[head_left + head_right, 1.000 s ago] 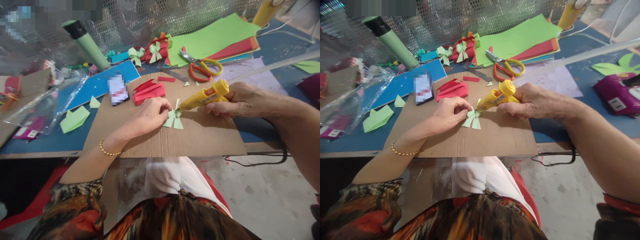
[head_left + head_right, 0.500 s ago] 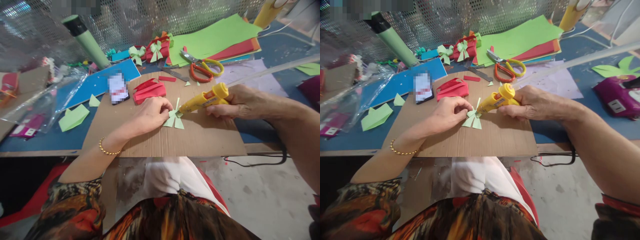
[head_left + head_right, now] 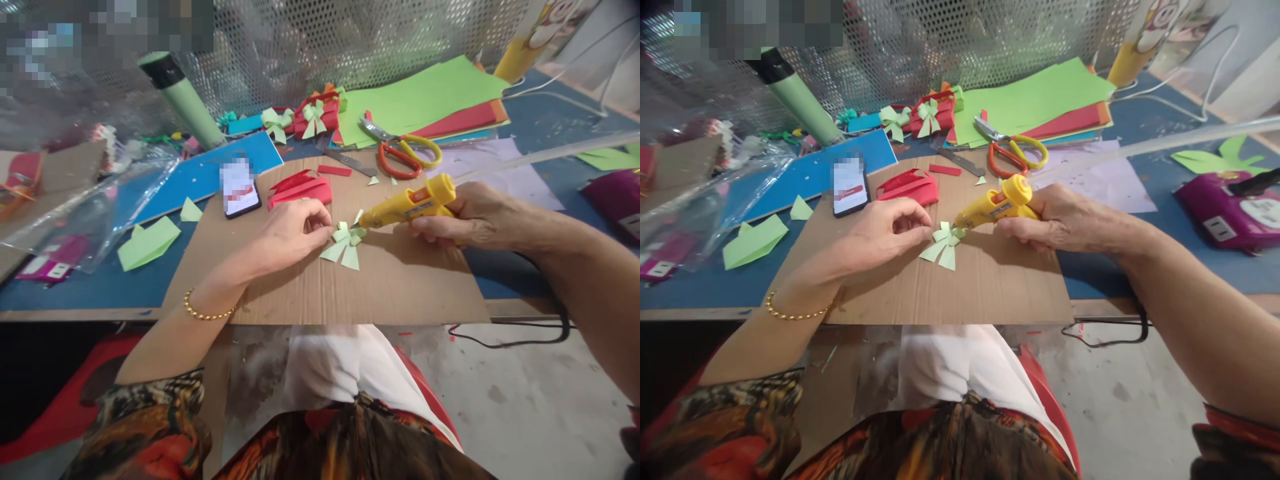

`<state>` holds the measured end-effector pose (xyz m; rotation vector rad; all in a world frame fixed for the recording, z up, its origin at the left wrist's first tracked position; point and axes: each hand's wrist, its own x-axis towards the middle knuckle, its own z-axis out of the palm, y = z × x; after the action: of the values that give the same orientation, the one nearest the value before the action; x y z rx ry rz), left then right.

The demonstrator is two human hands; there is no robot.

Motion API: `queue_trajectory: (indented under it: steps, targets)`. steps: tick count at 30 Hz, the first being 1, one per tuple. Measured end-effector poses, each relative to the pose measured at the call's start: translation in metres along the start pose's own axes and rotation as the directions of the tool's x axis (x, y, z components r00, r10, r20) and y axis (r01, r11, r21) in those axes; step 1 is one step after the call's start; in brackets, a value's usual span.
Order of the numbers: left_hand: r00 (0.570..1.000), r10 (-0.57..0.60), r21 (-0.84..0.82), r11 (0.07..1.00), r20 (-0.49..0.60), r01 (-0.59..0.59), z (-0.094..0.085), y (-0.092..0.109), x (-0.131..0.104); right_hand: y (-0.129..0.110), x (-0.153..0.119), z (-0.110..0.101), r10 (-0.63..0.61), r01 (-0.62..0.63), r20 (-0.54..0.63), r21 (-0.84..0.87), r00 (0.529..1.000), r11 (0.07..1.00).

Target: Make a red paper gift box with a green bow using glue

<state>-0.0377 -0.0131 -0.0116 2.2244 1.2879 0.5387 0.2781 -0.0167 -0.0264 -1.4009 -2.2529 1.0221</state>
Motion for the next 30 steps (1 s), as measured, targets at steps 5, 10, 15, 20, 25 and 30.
queue_trajectory:
  steps: [5, 10, 15, 20, 25, 30]
  targets:
    - [0.997, -0.004, -0.018, 1.0, 0.078, 0.005, 0.004, -0.001, 0.002, -0.004, 0.0, 0.001, -0.011, 0.011, -0.016, -0.006, 1.0, 1.0]
    - [0.996, -0.001, -0.021, 1.0, 0.09, 0.002, 0.009, -0.002, 0.004, -0.004, 0.001, 0.002, -0.059, 0.058, -0.013, -0.035, 0.998, 0.998]
    - [0.994, 0.002, -0.018, 1.0, 0.112, 0.0, 0.01, -0.002, 0.002, -0.002, 0.001, 0.001, -0.087, 0.087, -0.003, -0.043, 0.996, 0.995]
    - [0.996, 0.0, -0.003, 1.0, 0.086, 0.001, 0.013, -0.004, 0.001, -0.002, 0.0, 0.001, -0.097, 0.097, 0.015, -0.034, 0.995, 0.995]
    - [0.996, -0.035, 0.007, 0.999, 0.084, 0.034, 0.013, -0.002, 0.002, -0.005, 0.001, 0.002, -0.117, 0.117, 0.011, -0.043, 0.993, 0.992]
    - [0.996, -0.028, -0.003, 1.0, 0.089, 0.028, 0.012, 0.001, 0.002, -0.005, 0.001, 0.0, -0.157, 0.154, -0.02, -0.101, 0.987, 0.983]
